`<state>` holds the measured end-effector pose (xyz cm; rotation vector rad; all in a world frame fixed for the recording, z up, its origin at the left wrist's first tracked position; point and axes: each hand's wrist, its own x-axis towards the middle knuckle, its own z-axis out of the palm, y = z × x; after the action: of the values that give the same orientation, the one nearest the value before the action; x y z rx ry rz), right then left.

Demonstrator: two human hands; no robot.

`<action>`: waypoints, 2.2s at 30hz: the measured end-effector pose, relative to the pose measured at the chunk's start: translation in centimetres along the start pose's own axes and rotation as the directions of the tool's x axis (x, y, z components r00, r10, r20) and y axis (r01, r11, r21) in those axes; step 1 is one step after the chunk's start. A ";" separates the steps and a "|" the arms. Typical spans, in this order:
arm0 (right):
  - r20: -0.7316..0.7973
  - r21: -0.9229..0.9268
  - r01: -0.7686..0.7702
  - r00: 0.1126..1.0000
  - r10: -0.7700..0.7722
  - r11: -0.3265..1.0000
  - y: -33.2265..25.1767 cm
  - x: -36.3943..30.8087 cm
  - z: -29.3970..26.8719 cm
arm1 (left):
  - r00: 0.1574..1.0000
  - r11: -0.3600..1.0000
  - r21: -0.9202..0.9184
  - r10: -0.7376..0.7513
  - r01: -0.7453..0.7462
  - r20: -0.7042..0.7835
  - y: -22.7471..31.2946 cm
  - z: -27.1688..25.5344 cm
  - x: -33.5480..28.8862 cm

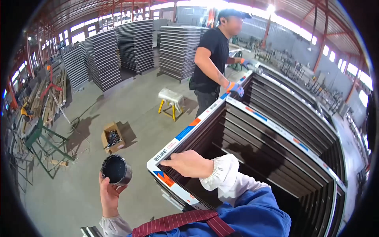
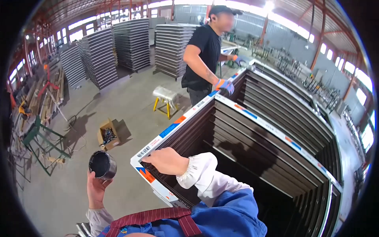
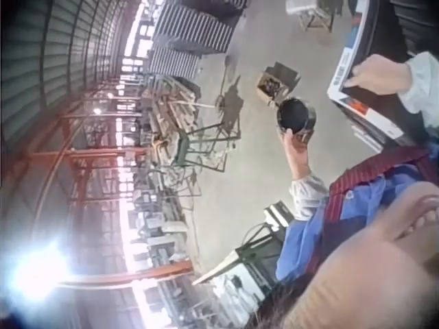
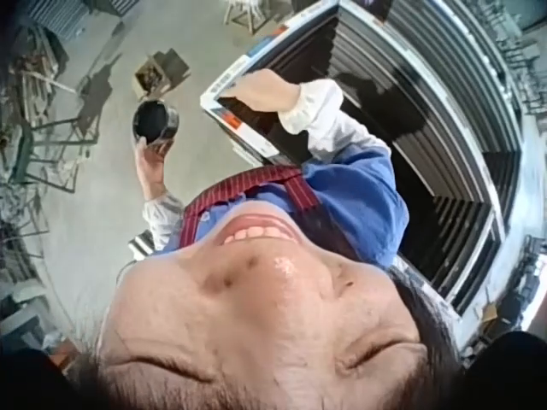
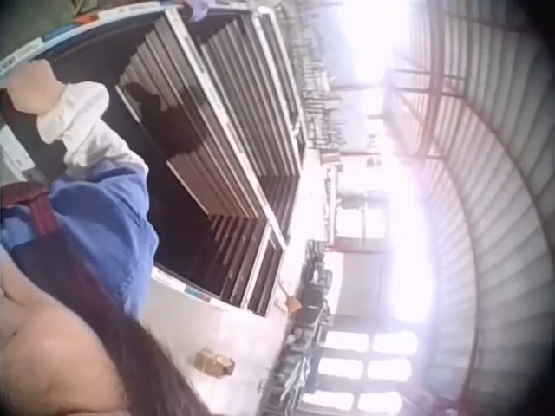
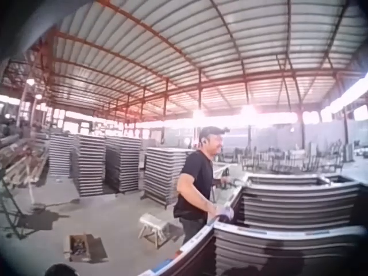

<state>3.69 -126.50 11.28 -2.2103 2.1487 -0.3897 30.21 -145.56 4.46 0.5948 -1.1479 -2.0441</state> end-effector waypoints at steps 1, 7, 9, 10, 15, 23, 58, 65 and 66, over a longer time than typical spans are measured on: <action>0.019 -0.019 0.007 1.000 -0.006 1.000 -0.5 1.4 -0.6 | 1.000 1.000 -0.027 0.004 -0.004 -0.004 -0.3 -0.3 0.4; -0.166 0.027 0.400 0.906 -0.390 0.916 -6.5 12.1 0.7 | 0.997 0.997 -0.051 -0.051 0.049 -0.050 -0.5 -1.3 0.2; 0.131 0.018 0.320 0.938 -0.320 0.947 -9.4 15.0 1.3 | 0.998 0.999 0.016 -0.043 0.044 -0.053 -0.8 -2.2 -0.3; 0.139 0.031 0.333 0.932 -0.334 0.943 -10.4 16.2 2.6 | 0.996 0.999 0.013 -0.045 0.046 -0.073 -0.8 -2.4 -0.5; 0.524 -0.243 0.319 0.838 -0.153 0.916 -11.0 18.8 7.2 | 0.993 0.994 0.068 -0.074 0.080 -0.088 -1.6 -2.7 -0.9; 0.394 0.392 0.294 0.802 -0.448 0.872 -4.7 17.5 1.0 | 0.997 0.991 -0.107 -0.079 0.080 0.016 -1.8 -2.5 -0.3; -0.202 -0.193 0.193 0.952 -0.231 0.962 5.9 -3.7 11.3 | 0.987 0.985 -0.062 -0.160 0.159 -0.015 0.2 0.1 -0.7; -0.244 0.095 -0.022 0.969 0.044 0.995 6.1 -5.8 10.5 | 0.985 0.984 -0.060 -0.170 0.169 -0.009 0.2 0.0 -0.3; -0.200 0.276 -0.027 0.976 0.084 0.961 5.1 -5.9 10.5 | 0.986 0.984 -0.058 -0.169 0.168 -0.015 0.3 0.0 -0.3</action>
<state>0.74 -122.50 -0.80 -2.0318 2.0940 -0.8938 30.51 -145.46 4.69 0.7030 -1.0561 -2.2004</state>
